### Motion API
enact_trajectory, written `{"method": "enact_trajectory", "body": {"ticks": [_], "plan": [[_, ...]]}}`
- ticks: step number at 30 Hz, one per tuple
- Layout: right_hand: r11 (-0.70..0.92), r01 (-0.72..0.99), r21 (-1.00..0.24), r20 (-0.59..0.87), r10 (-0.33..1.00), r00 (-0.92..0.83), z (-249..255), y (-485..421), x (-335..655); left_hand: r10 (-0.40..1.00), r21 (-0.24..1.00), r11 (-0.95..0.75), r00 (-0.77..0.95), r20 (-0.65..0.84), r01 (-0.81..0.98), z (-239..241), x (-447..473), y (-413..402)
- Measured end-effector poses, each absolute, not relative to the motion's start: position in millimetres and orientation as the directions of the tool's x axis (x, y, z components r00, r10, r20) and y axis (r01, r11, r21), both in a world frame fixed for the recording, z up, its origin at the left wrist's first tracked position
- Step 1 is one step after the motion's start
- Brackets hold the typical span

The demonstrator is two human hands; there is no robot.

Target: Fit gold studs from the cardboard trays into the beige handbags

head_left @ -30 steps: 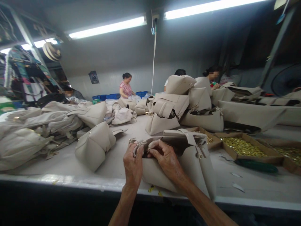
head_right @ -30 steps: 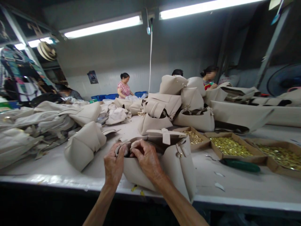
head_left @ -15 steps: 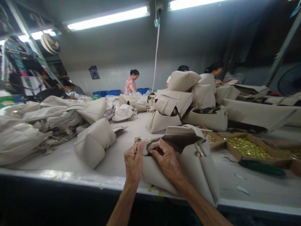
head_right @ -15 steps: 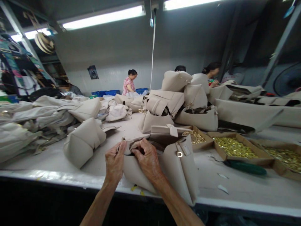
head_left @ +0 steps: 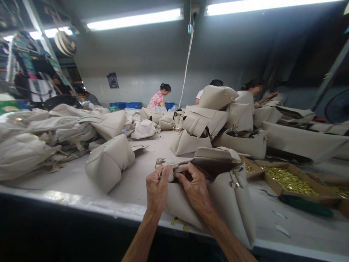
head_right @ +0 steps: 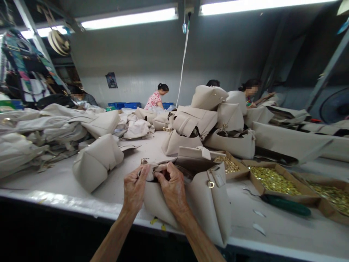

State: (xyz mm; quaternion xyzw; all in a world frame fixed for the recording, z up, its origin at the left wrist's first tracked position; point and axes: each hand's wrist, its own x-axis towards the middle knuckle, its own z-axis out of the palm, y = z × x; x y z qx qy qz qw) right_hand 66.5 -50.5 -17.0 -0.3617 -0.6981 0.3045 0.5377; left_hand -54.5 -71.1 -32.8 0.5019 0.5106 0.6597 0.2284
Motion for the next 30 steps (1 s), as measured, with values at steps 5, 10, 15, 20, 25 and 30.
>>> {"method": "enact_trajectory", "body": {"ticks": [5, 10, 15, 20, 25, 30], "plan": [[0.489, 0.150, -0.859, 0.471, 0.871, -0.142, -14, -52, 65, 0.818, 0.909, -0.366, -0.396, 0.417, 0.199, -35, -56, -70], [0.450, 0.151, -0.880, 0.435, 0.892, -0.123, -7, -56, 61, 0.797, 0.887, -0.420, -0.390, 0.461, 0.190, -38, -56, -70], [0.445, 0.207, -0.871, 0.446, 0.894, -0.044, -9, -54, 56, 0.815, 0.906, -0.402, -0.400, 0.419, 0.129, -44, -58, -66], [0.426, 0.196, -0.883, 0.418, 0.905, -0.083, -17, -41, 61, 0.791, 0.890, -0.377, -0.410, 0.454, 0.258, -43, -59, -62], [0.436, 0.217, -0.873, 0.412, 0.899, -0.148, -12, -37, 68, 0.807, 0.835, -0.371, -0.304, 0.507, 0.406, -27, -55, -69], [0.536, 0.445, -0.717, 0.488, 0.842, -0.228, 3, -50, 70, 0.779, 0.777, -0.354, -0.296, 0.553, 0.520, -20, -55, -73]]}}
